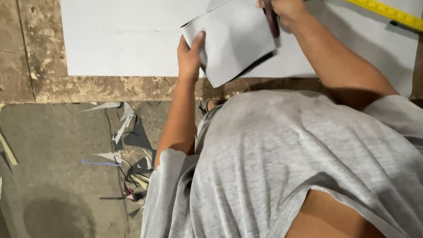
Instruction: Measuring and cutting pieces of upholstery fabric using a ruler and scissors on a workbench.
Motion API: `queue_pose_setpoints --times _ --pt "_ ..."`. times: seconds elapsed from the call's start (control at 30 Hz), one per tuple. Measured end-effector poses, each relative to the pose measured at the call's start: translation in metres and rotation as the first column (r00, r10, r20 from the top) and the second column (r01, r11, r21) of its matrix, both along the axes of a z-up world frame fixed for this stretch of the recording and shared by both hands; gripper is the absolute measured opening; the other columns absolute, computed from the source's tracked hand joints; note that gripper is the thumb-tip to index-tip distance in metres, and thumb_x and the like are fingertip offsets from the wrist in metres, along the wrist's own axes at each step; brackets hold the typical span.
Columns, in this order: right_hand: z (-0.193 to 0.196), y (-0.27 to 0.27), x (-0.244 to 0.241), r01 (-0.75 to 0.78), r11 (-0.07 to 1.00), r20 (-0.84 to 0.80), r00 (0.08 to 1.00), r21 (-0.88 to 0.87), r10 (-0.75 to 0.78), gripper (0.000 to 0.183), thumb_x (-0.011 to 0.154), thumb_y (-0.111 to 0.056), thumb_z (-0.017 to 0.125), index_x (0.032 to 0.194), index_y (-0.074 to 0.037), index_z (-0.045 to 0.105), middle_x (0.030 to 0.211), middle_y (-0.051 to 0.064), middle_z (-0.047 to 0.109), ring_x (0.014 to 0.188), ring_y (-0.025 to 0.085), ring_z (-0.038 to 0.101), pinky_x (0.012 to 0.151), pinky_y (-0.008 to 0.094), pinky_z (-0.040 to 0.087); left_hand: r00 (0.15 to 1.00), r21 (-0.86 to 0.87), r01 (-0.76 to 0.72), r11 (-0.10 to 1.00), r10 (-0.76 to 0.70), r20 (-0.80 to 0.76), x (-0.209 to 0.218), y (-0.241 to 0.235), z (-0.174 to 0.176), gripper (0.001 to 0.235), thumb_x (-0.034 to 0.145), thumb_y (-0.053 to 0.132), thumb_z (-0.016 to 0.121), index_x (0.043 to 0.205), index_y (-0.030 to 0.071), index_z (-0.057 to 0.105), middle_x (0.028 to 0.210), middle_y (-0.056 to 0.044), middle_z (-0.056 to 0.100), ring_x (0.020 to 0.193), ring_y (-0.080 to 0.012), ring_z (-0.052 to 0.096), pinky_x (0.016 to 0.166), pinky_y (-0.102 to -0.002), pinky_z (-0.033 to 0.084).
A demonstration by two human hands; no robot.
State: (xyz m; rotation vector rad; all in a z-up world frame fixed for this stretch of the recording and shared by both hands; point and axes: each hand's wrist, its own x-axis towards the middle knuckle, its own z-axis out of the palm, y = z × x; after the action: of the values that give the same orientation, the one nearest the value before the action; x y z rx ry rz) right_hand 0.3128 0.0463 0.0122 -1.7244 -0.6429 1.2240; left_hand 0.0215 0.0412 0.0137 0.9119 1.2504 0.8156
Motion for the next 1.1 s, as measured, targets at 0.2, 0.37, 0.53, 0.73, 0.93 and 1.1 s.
queue_pose_setpoints --times 0.2,0.37,0.53,0.73,0.93,1.1 --pt "-0.021 -0.011 -0.005 0.003 0.991 0.215 0.976 -0.137 0.027 0.037 0.083 0.005 0.068 0.114 -0.014 0.068 0.083 0.01 0.076 0.066 0.015 0.076 0.055 0.032 0.059 0.975 -0.207 -0.025 0.978 -0.021 -0.219 0.016 -0.012 -0.036 0.053 0.087 0.026 0.075 0.135 0.007 0.06 0.121 -0.012 0.074 0.101 -0.0271 0.074 0.081 -0.033 0.068" --pt "-0.042 -0.023 -0.002 0.028 0.979 0.361 0.931 -0.202 0.048 0.05 0.071 0.003 0.075 0.119 -0.009 0.068 0.082 0.002 0.07 0.065 0.013 0.066 0.049 0.027 0.057 0.982 -0.145 -0.095 0.985 0.069 -0.176 0.013 -0.018 -0.065 0.047 0.078 0.023 0.084 0.119 0.004 0.07 0.107 -0.012 0.078 0.094 -0.0273 0.075 0.083 -0.037 0.065" --pt "-0.035 -0.025 -0.003 0.01 0.968 0.442 0.891 -0.253 0.106 0.046 0.07 0.0 0.08 0.114 -0.011 0.07 0.094 0.004 0.072 0.078 0.018 0.071 0.061 0.03 0.06 0.982 -0.158 -0.096 0.983 0.067 -0.177 0.012 -0.015 -0.075 0.048 0.079 0.028 0.083 0.12 0.007 0.072 0.107 -0.01 0.078 0.093 -0.0259 0.073 0.082 -0.037 0.063" --pt "-0.034 -0.025 -0.004 0.016 0.97 0.43 0.898 -0.243 0.093 0.052 0.069 0.001 0.081 0.118 -0.009 0.069 0.099 0.004 0.073 0.086 0.017 0.071 0.065 0.028 0.061 0.985 -0.143 -0.087 0.986 0.063 -0.163 0.008 -0.015 -0.075 0.046 0.085 0.032 0.077 0.122 0.006 0.071 0.11 -0.011 0.078 0.099 -0.0289 0.072 0.087 -0.041 0.06" --pt "-0.029 -0.024 -0.004 0.016 0.961 0.407 0.908 -0.276 0.102 0.049 0.071 0.002 0.078 0.117 -0.011 0.069 0.097 0.003 0.073 0.081 0.016 0.07 0.064 0.029 0.061 0.986 -0.091 -0.074 0.993 0.059 -0.155 0.007 -0.014 -0.089 0.048 0.08 0.031 0.082 0.119 0.005 0.072 0.107 -0.011 0.078 0.097 -0.0276 0.073 0.085 -0.04 0.061" --pt "-0.018 -0.023 -0.007 0.053 0.955 0.339 0.94 -0.291 0.051 0.045 0.078 0.006 0.076 0.12 -0.009 0.067 0.088 0.005 0.073 0.066 0.015 0.069 0.052 0.027 0.06 0.978 -0.046 -0.069 0.997 0.059 -0.199 0.012 -0.014 -0.07 0.035 0.081 0.029 0.083 0.111 0.011 0.077 0.102 -0.006 0.079 0.097 -0.0226 0.072 0.09 -0.036 0.06"
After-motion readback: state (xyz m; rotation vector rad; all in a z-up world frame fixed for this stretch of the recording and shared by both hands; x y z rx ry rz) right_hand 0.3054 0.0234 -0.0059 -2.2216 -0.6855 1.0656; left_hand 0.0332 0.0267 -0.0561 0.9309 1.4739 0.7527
